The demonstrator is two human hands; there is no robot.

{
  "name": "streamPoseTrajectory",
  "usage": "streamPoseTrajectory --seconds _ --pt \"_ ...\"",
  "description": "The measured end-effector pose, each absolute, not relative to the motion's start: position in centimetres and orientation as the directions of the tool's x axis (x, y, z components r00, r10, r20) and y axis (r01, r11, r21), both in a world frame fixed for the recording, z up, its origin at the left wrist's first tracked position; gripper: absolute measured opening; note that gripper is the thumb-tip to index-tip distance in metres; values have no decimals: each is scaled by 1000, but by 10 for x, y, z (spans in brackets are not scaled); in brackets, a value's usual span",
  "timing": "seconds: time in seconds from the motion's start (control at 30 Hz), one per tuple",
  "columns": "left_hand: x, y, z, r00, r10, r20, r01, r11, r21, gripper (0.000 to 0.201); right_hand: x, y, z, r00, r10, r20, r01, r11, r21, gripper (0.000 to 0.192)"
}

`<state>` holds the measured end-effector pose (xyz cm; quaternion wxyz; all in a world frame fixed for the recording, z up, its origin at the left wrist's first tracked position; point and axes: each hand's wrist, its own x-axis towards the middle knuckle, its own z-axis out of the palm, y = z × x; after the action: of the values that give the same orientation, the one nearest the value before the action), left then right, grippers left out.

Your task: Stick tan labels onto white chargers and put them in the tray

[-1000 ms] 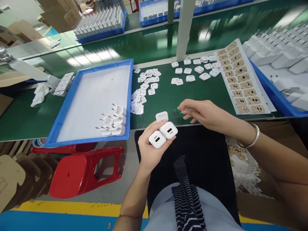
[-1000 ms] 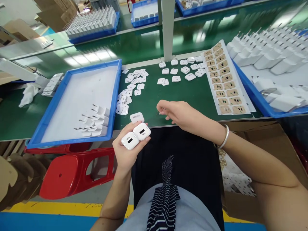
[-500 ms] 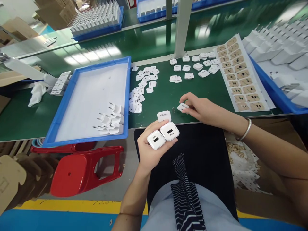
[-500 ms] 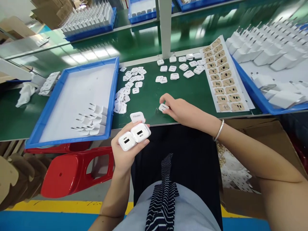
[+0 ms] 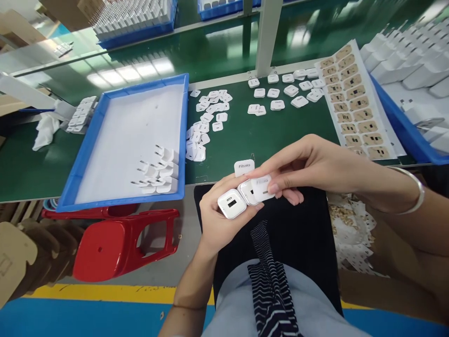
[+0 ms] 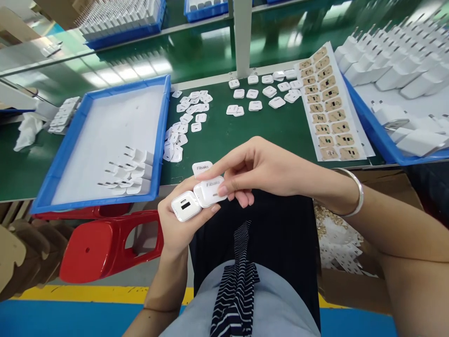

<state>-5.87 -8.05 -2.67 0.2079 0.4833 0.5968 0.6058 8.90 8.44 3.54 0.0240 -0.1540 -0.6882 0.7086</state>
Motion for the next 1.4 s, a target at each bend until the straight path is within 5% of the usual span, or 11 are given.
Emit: streamPoseTrajectory --seconds 0.5,1.4 --pt "-64 -83 -24 -403 849 341 323 -216 921 43 74 91 40 -970 92 -227 223 -52 -973 27" --pt "-61 -83 -26 -384 878 287 321 -164 933 39 74 96 42 -965 21 -261 262 14 -965 41"
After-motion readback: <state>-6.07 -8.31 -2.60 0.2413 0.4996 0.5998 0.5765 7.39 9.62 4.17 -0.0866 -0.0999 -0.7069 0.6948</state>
